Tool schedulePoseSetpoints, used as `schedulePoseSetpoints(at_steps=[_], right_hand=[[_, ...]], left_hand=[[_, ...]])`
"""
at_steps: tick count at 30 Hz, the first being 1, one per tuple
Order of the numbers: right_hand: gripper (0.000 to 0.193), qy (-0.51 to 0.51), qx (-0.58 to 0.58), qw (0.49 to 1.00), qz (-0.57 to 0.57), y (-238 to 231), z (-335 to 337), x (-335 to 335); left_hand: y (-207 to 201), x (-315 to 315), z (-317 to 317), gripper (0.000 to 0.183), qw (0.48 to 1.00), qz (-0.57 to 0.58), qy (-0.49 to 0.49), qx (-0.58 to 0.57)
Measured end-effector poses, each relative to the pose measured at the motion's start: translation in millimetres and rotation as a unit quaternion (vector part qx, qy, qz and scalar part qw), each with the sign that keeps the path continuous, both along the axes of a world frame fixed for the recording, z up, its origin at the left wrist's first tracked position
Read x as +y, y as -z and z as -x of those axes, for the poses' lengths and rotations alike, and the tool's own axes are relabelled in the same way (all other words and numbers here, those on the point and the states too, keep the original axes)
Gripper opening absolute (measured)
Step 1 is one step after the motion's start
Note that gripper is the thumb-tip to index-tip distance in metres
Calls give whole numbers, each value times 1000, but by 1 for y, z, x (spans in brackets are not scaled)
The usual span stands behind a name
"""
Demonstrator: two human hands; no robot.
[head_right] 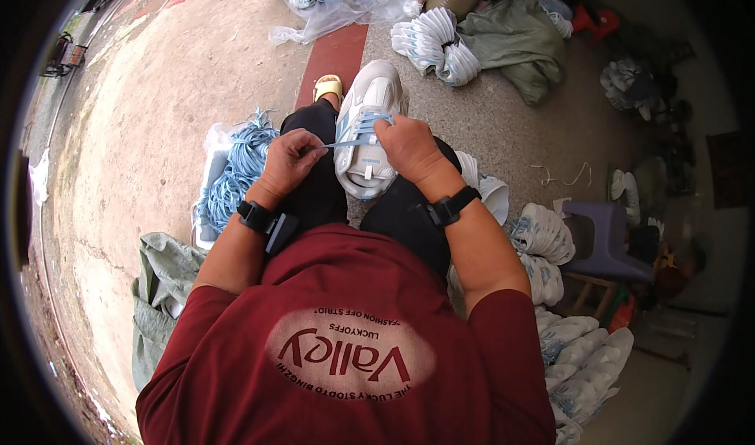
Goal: Lacing shoelaces into a white sneaker while sitting in a storage area.
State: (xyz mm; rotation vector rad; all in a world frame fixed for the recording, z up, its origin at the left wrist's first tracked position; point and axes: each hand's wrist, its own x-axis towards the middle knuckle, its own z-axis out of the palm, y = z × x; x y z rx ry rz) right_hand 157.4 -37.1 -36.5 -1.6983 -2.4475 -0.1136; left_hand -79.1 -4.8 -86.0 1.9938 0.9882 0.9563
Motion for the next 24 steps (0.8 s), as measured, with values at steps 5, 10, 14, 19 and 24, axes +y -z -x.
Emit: schedulePoseSetpoints(at_steps=[5,10,14,19,24], right_hand=[[4,128,193,971,-57,18,1,4],[4,163,556,776,250,9,-15,6],[7,152,645,659,356,7,-30,2],[10,101,197,974,-36,17,3,-26],[15,139,261,953,-63,22,4,-41]], left_hand=[[-2,-1,-2,6,1000,-3,10,12],[-1,-2,-1,6,999,-31,9,25],[3,4,-4,6,999,-50,-1,16],[-7,12,9,9,970,-158,-182,-23],[-21,11,26,11,958,-215,-184,-57]])
